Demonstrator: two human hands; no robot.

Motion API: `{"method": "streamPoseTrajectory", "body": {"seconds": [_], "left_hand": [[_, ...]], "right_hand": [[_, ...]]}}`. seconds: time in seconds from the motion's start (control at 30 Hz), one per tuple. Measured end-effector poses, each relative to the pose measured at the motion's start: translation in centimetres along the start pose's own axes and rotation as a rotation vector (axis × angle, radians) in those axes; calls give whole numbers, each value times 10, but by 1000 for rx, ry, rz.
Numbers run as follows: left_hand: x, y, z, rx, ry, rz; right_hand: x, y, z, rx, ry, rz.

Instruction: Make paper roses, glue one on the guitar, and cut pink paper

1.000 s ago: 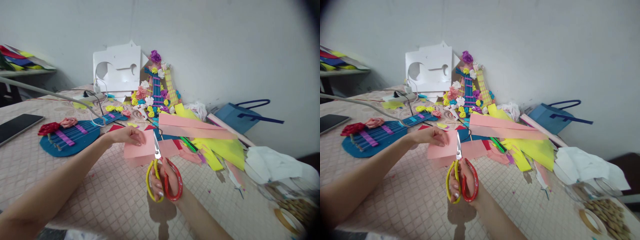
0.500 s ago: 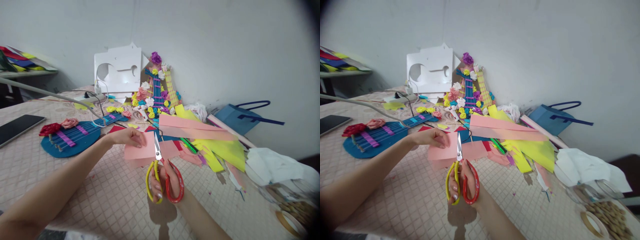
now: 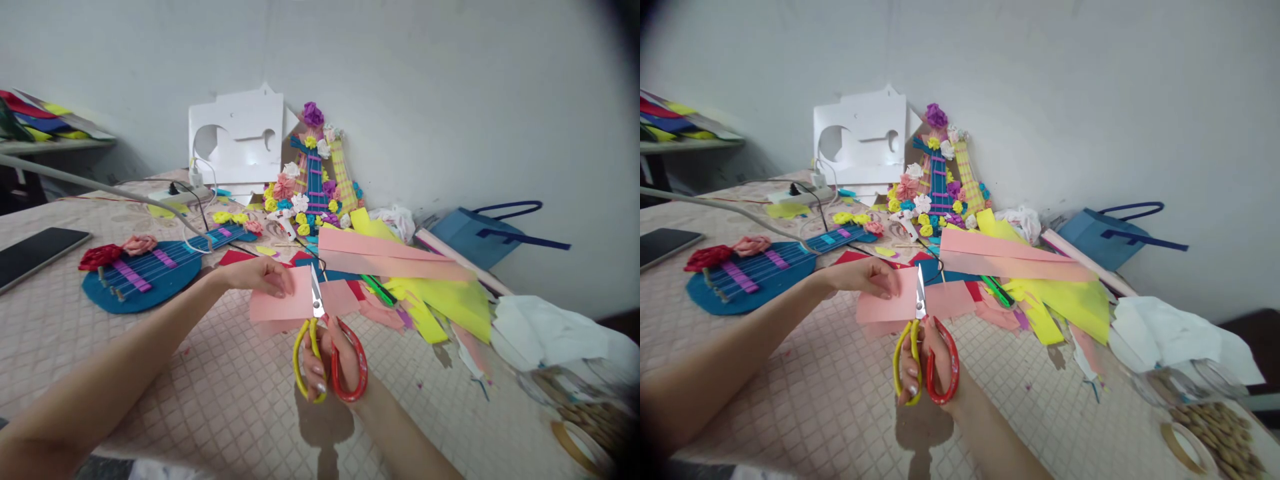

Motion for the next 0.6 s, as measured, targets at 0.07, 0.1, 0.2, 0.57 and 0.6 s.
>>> {"method": "streamPoseTrajectory", "body": {"seconds": [0.07, 0.1, 0.2, 0.57, 0.6], "left_hand": [[-1, 0, 0, 0, 2, -2], [-1, 0, 0, -1, 5, -4], [-2, 1, -1, -3, 9, -9], [0, 0, 0, 9, -3, -23], [0, 0, 0, 9, -4, -19]], "right_hand": [[0, 0, -2, 14, -1, 5], [0, 0, -2, 23, -4, 8], [1, 0, -4, 47, -10, 17], [1, 0, -1, 48, -1, 28], [1, 0, -2, 49, 3, 31]]}}
Point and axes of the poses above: each hand's wrist, its own y-axis away from the middle knuckle, its own z-axis out of the palm, x = y × z, the point moved 7 cm from there along -y, towards the middle knuckle, and after that the axes turned 13 degrees about z, right-handed, at the moved point
